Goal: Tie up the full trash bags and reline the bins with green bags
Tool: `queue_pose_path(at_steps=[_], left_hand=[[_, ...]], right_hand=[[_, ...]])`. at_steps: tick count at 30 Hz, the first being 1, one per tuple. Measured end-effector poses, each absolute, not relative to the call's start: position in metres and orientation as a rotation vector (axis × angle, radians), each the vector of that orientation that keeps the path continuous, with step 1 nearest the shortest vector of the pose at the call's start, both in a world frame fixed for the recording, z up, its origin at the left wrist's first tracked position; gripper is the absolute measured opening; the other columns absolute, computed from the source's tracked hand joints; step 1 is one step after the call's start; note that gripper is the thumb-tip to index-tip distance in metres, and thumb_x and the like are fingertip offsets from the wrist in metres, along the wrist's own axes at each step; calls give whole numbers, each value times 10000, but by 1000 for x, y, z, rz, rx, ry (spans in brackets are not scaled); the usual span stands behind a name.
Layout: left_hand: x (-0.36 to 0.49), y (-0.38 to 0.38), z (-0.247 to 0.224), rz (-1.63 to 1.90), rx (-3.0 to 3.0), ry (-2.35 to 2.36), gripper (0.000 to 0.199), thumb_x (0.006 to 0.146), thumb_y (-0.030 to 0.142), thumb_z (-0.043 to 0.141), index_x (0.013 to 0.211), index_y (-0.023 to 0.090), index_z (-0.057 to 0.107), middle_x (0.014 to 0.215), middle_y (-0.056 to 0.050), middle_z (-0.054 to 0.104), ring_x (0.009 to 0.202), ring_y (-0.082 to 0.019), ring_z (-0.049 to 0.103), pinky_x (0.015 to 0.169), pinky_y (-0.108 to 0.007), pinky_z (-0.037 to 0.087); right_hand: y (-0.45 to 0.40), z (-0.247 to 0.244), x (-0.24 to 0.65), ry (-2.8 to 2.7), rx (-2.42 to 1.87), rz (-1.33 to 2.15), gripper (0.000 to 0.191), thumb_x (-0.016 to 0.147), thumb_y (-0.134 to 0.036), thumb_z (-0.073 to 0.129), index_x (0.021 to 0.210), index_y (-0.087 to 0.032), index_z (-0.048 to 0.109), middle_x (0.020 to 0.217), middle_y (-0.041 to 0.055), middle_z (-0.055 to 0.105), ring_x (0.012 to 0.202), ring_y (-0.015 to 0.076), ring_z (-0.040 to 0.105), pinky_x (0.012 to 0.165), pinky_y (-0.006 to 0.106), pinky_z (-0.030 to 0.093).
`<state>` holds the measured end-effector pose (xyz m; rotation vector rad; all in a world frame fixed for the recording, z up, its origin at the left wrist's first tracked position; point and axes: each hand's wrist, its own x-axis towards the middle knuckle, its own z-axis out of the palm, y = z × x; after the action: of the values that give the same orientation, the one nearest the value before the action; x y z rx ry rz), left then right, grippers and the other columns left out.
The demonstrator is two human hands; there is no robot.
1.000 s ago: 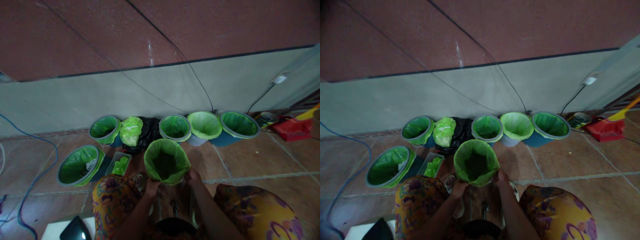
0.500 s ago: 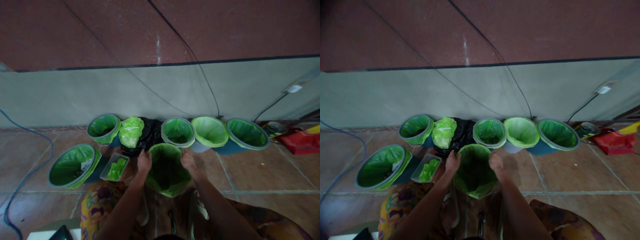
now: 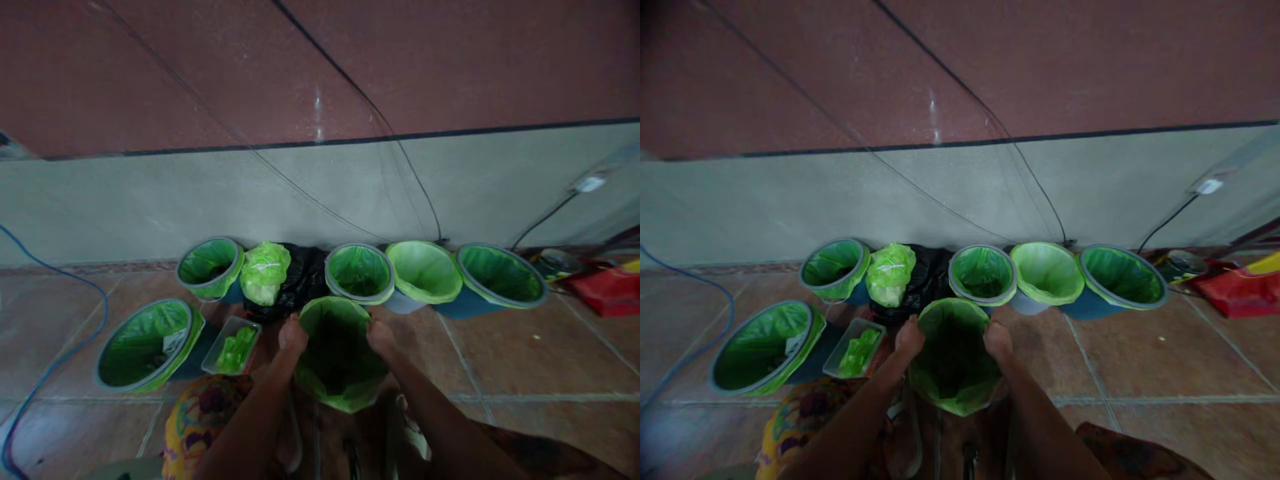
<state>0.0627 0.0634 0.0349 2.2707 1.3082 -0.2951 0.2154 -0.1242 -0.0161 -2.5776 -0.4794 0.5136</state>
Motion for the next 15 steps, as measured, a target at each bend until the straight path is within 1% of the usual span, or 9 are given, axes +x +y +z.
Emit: queue_pose_path(at_steps=[1, 3, 5, 7, 9, 12, 14, 15], left_hand=[[65, 64, 40, -277, 2318, 1305, 512, 799, 110, 506, 1311, 131, 478, 1240, -211, 610, 1144, -311, 593, 924, -389, 442], [75, 66, 48, -215, 2413, 1272, 624, 781, 143, 535, 1392, 161, 406, 1352, -189, 537, 1222, -317, 526, 982, -421, 409], [89, 68, 51, -154, 2484, 1181, 647, 802, 219, 547, 1425, 183, 375, 1400, -168, 500, 1257, -320, 485, 1011, -440, 386], [106, 70, 50, -113, 2545, 1042, 597, 838, 306, 546, 1411, 200, 412, 1397, -151, 508, 1259, -318, 475, 1029, -450, 369], [123, 72, 45, -92, 2607, 867, 517, 867, 355, 539, 1363, 224, 480, 1359, -134, 545, 1260, -311, 472, 1052, -456, 345], [142, 75, 35, -193, 2648, 663, 344, 897, 319, 520, 1223, 235, 588, 1267, -123, 612, 1230, -280, 513, 1069, -424, 331], [148, 78, 29, -299, 2641, 633, 264, 921, 272, 471, 1123, 208, 629, 1173, -139, 659, 1150, -262, 580, 1023, -391, 378], [149, 80, 26, -340, 2636, 640, 256, 930, 254, 445, 1089, 193, 636, 1126, -148, 675, 1106, -259, 609, 989, -380, 406]], right_hand=[[-122, -10, 215, -507, -2622, 470, 223, 866, -247, 532, 975, -112, 671, 897, 174, 704, 869, 253, 658, 818, 355, 444], [-115, 3, 215, -631, -2707, 348, 367, 880, -293, 527, 1196, -121, 598, 1077, 191, 678, 1024, 280, 618, 894, 381, 411], [-104, 16, 217, -789, -2758, 250, 427, 901, -317, 500, 1293, -151, 536, 1186, 177, 642, 1116, 283, 567, 945, 384, 373], [-90, 26, 219, -910, -2753, 235, 387, 922, -326, 467, 1268, -176, 558, 1193, 153, 641, 1125, 271, 545, 959, 371, 352], [-77, 30, 223, -997, -2733, 251, 350, 929, -322, 460, 1220, -184, 596, 1164, 145, 648, 1110, 266, 536, 957, 362, 345], [-64, 22, 230, -1016, -2612, 349, 289, 905, -241, 503, 1145, -160, 641, 1123, 158, 656, 1120, 263, 522, 976, 350, 335], [-62, 12, 236, -868, -2466, 470, 206, 864, -152, 539, 1018, -142, 675, 1079, 157, 670, 1118, 250, 529, 981, 328, 336], [-64, 7, 238, -762, -2396, 518, 157, 841, -124, 560, 940, -141, 680, 1041, 148, 680, 1103, 242, 540, 971, 314, 344]])
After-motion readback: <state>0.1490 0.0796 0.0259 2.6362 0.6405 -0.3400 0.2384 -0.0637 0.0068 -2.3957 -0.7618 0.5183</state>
